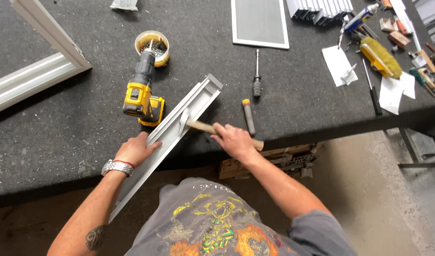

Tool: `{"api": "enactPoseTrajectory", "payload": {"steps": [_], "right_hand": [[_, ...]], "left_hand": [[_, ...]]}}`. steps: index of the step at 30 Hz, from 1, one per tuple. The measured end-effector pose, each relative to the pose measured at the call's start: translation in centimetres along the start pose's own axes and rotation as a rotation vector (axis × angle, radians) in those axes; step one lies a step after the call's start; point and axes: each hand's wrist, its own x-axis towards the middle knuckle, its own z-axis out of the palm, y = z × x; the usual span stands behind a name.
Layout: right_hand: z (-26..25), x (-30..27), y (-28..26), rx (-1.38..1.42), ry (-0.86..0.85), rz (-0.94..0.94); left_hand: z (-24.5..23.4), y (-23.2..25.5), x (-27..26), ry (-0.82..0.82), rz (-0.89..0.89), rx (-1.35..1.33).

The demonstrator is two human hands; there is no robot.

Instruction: The person assembles a metal frame by aligning metal components, securing joints with a drill and screws, hammering parts into place, and attaching corner brackets to a larger frame section.

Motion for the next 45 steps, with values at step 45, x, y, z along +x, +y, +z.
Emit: {"api": "enactPoseTrajectory", "payload": {"steps": [45], "right_hand": [[15.5,-38.6,21.2,0.366,0.250,0.940]], "left_hand": [[15.2,13.5,-2.8,0.666,0.899,-0.067]]}}
